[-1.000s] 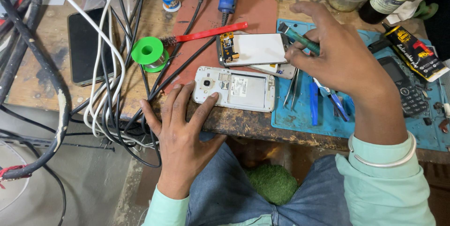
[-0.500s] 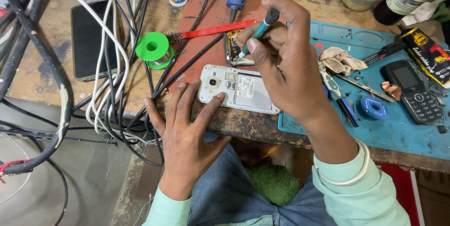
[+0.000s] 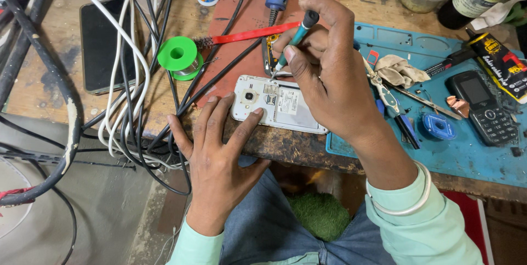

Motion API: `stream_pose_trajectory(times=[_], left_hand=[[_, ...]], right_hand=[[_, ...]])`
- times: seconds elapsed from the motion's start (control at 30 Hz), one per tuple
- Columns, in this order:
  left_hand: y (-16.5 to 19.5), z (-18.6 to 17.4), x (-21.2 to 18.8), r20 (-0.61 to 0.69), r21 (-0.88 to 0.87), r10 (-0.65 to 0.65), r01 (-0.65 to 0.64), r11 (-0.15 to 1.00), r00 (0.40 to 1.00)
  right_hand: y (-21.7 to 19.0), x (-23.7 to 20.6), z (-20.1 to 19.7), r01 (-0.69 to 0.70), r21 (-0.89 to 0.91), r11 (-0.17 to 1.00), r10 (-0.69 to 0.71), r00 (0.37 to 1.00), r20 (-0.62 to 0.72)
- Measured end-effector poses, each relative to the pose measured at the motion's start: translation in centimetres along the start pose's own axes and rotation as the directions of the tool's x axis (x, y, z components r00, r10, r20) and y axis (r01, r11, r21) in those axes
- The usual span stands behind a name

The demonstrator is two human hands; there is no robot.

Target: The person uses a screwdriver and tweezers to remove screws and small components from the back of a white mobile phone. They work on the phone's internal parts, including the battery area, and place removed screws on the workbench.

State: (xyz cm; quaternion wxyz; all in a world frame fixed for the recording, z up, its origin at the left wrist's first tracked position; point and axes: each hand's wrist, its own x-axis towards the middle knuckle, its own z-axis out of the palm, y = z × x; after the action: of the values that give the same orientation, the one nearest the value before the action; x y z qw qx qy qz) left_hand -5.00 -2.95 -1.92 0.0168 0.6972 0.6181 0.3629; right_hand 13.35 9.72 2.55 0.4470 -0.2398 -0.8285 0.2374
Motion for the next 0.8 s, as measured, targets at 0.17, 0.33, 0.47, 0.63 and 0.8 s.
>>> stream_pose_trajectory(times=[0.17,0.33,0.47,0.63,0.8], left_hand=[[0.0,-0.1,0.0,0.001,-0.005,0.002,-0.002,1.000,1.000],[0.0,0.0,0.1,0.002,-0.009,-0.002,0.002,1.000,1.000],[0.0,0.0,-0.1,0.002,-0.003,0.002,-0.002,1.000,1.000],[-0.1,0.0,-0.1,0.006,-0.006,0.004,-0.004,1.000,1.000],[-0.1,0.0,0.0,-0.006,-0.012,0.011,-0.011,1.000,1.000]], right_hand=[[-1.1,0.8,0.0,-0.056,-0.007,0.998,0.056,0.998,0.038],[-3.3,2.6,-0.9,0.087,-0.409,0.909,-0.064,0.996,0.069],[-4.2,5.0,-2.0,0.108,-0.753,0.649,0.012,0.988,0.152],[-3.9,8.1,-3.0,0.289,-0.785,0.547,-0.023,0.943,0.331],[-3.5,8.5,-3.1,0.283,-0.636,0.718,0.085,0.871,0.484]])
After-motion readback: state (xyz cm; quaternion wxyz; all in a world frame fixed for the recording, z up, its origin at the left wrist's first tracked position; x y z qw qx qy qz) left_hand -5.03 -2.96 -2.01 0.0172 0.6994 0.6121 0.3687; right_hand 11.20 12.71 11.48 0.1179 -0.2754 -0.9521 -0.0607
